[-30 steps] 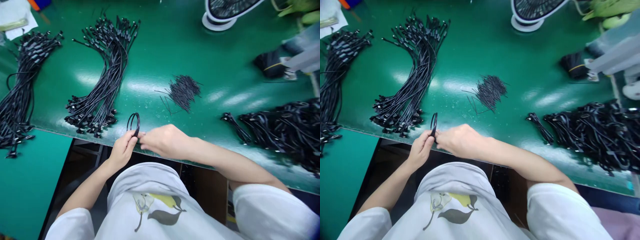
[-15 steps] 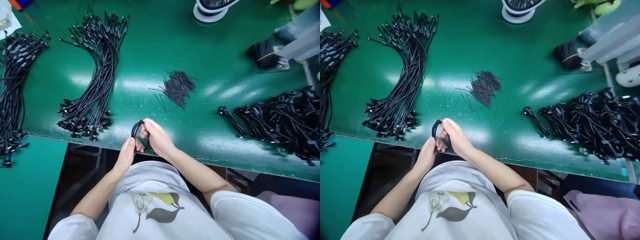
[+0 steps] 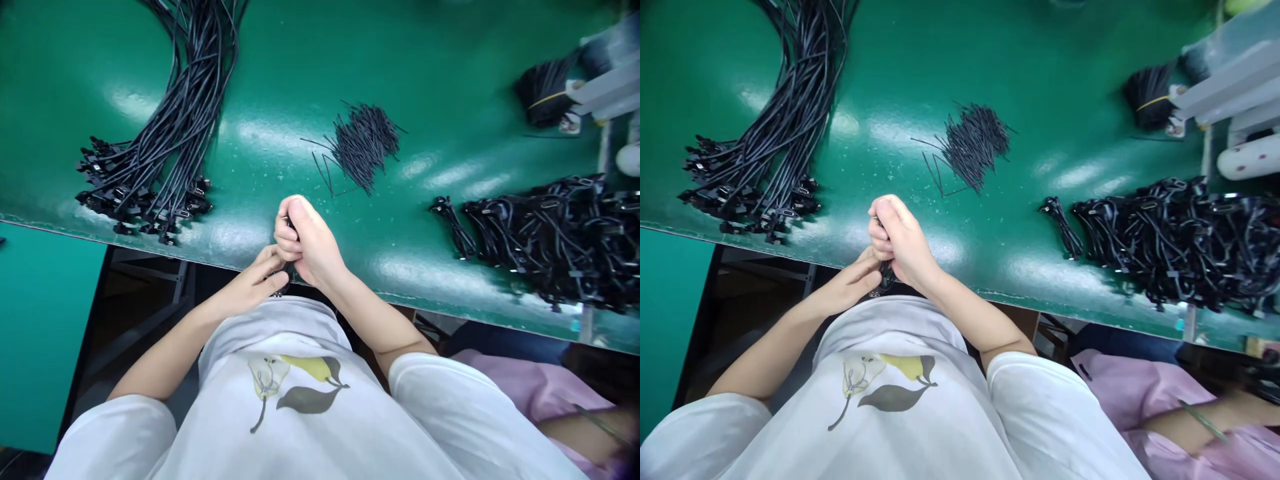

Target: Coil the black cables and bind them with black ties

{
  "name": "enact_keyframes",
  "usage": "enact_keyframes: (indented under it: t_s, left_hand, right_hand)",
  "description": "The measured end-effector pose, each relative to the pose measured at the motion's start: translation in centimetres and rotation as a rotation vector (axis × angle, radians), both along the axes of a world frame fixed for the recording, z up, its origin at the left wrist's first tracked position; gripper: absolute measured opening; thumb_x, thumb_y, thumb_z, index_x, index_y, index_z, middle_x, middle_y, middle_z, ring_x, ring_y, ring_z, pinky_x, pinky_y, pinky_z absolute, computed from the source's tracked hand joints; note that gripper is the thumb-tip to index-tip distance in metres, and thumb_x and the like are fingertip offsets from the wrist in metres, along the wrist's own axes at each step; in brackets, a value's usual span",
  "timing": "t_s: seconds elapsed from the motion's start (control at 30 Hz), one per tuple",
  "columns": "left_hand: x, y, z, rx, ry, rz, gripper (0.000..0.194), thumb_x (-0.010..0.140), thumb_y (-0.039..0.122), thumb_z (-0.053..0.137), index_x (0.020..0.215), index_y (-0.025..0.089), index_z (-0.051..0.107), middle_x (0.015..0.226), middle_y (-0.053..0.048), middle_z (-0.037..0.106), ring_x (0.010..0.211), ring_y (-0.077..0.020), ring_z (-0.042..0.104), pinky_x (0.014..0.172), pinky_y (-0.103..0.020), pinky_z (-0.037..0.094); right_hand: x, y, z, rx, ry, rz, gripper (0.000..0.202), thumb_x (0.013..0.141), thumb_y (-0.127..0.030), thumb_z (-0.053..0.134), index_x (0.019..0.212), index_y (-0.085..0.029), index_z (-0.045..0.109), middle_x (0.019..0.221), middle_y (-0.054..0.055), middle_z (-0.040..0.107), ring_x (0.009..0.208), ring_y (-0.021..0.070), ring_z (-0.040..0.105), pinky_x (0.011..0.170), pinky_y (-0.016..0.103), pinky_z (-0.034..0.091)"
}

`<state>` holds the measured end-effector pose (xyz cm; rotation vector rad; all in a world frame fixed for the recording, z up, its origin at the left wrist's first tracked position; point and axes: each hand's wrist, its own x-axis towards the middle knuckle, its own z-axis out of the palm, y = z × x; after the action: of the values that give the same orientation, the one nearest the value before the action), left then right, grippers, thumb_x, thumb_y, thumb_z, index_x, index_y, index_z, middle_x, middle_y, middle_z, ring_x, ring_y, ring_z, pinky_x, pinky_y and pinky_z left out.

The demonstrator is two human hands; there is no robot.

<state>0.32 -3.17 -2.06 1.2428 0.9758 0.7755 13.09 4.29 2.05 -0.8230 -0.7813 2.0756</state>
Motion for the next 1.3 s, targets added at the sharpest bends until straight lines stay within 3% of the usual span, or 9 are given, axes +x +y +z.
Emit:
enact_keyframes:
  t_s: [0.13, 0.3, 0.4, 0.63, 0.77, 0.9, 1.0, 1.1, 1.3]
  left_hand:
    - [-0.3, 0.1, 0.4, -0.238, -0.169, -0.042, 0.046, 0.093, 0.056, 0.05, 0.109, 0.015, 0.065, 0.097, -0.008, 0.069, 0.101, -0.0225, 0.062, 0.098, -0.039, 0.045]
    - [0.3, 0.2, 0.6, -0.375, -0.37, -0.003, 0.042, 0.08, 0.055, 0.069, 0.084, 0.013, 0.065, 0.078, -0.006, 0.068, 0.077, -0.0171, 0.063, 0.078, -0.031, 0.05]
    - [0.6, 0.4, 0.7, -0.504, -0.553, -0.087, 0.045, 0.07, 0.055, 0.078, 0.075, 0.012, 0.064, 0.068, -0.006, 0.066, 0.067, -0.0173, 0.063, 0.068, -0.03, 0.051]
    - [1.4, 0.4, 1.2, -0.804, -0.719, -0.175, 0.037, 0.064, 0.047, 0.084, 0.082, 0.018, 0.069, 0.059, 0.0, 0.058, 0.059, -0.0175, 0.061, 0.086, -0.051, 0.053]
    - [2.7, 0.2, 1.8, -0.842, -0.761, -0.106, 0.034, 0.064, 0.042, 0.083, 0.077, 0.018, 0.063, 0.062, 0.001, 0.051, 0.065, -0.0203, 0.064, 0.082, -0.048, 0.054]
    - [3.3, 0.3, 2.0, -0.743, -0.688, 0.003, 0.041, 0.075, 0.054, 0.071, 0.086, 0.018, 0.057, 0.063, 0.005, 0.043, 0.054, -0.0133, 0.055, 0.065, -0.035, 0.052]
    - [3.0, 0.7, 2.0, -0.428, -0.275, 0.018, 0.035, 0.087, 0.053, 0.059, 0.089, 0.018, 0.056, 0.06, 0.004, 0.051, 0.056, -0.0139, 0.054, 0.067, -0.032, 0.048]
    - [2.7, 1.3, 2.0, -0.171, 0.171, 0.053, 0.02, 0.095, 0.037, 0.048, 0.091, 0.019, 0.055, 0.062, 0.003, 0.059, 0.059, -0.0138, 0.055, 0.07, -0.03, 0.043]
    - [2.8, 2.8, 1.5, -0.005, 0.371, 0.02, 0.024, 0.095, 0.034, 0.044, 0.081, 0.019, 0.056, 0.077, -0.002, 0.063, 0.07, -0.0159, 0.056, 0.069, -0.028, 0.039]
  right_hand:
    - [-0.2, 0.0, 0.8, -0.001, 0.022, 0.122, 0.037, 0.088, -0.057, 0.057, 0.086, -0.023, 0.042, 0.058, -0.011, 0.029, 0.044, 0.0019, 0.015, 0.038, 0.012, 0.014]
    - [-0.2, -0.4, 1.0, 0.078, 0.024, 0.159, 0.036, 0.089, -0.055, 0.057, 0.086, -0.022, 0.043, 0.057, -0.011, 0.03, 0.044, 0.0019, 0.016, 0.038, 0.012, 0.016]
    - [-0.2, -0.3, 1.1, 0.171, 0.086, 0.25, 0.037, 0.088, -0.055, 0.059, 0.085, -0.021, 0.045, 0.055, -0.011, 0.031, 0.043, 0.0019, 0.019, 0.037, 0.012, 0.019]
    - [0.5, 1.0, 1.3, 0.127, 0.2, 0.426, 0.046, 0.084, -0.065, 0.058, 0.081, -0.022, 0.041, 0.054, -0.012, 0.027, 0.041, 0.0016, 0.017, 0.036, 0.012, 0.018]
    - [1.3, 2.0, 0.7, 0.086, 0.262, 0.476, 0.051, 0.077, -0.068, 0.063, 0.076, -0.023, 0.039, 0.052, -0.012, 0.028, 0.04, 0.0013, 0.02, 0.035, 0.011, 0.02]
    - [2.3, 2.6, 0.1, 0.064, 0.274, 0.4, 0.046, 0.083, -0.063, 0.06, 0.075, -0.022, 0.041, 0.05, -0.012, 0.027, 0.039, 0.0014, 0.017, 0.033, 0.011, 0.018]
    - [2.7, 2.3, 0.1, 0.143, 0.21, 0.352, 0.038, 0.09, -0.053, 0.056, 0.076, -0.019, 0.047, 0.055, -0.009, 0.036, 0.041, 0.0019, 0.027, 0.037, 0.013, 0.026]
    - [2.6, 2.0, 0.2, 0.011, 0.096, 0.173, 0.031, 0.092, -0.044, 0.055, 0.076, -0.019, 0.047, 0.059, -0.008, 0.037, 0.043, 0.0017, 0.028, 0.038, 0.013, 0.027]
    - [1.9, 1.7, -0.7, -0.112, 0.053, -0.122, 0.045, 0.085, -0.055, 0.056, 0.062, -0.021, 0.037, 0.047, -0.012, 0.02, 0.039, 0.0025, 0.01, 0.034, 0.015, 0.011]
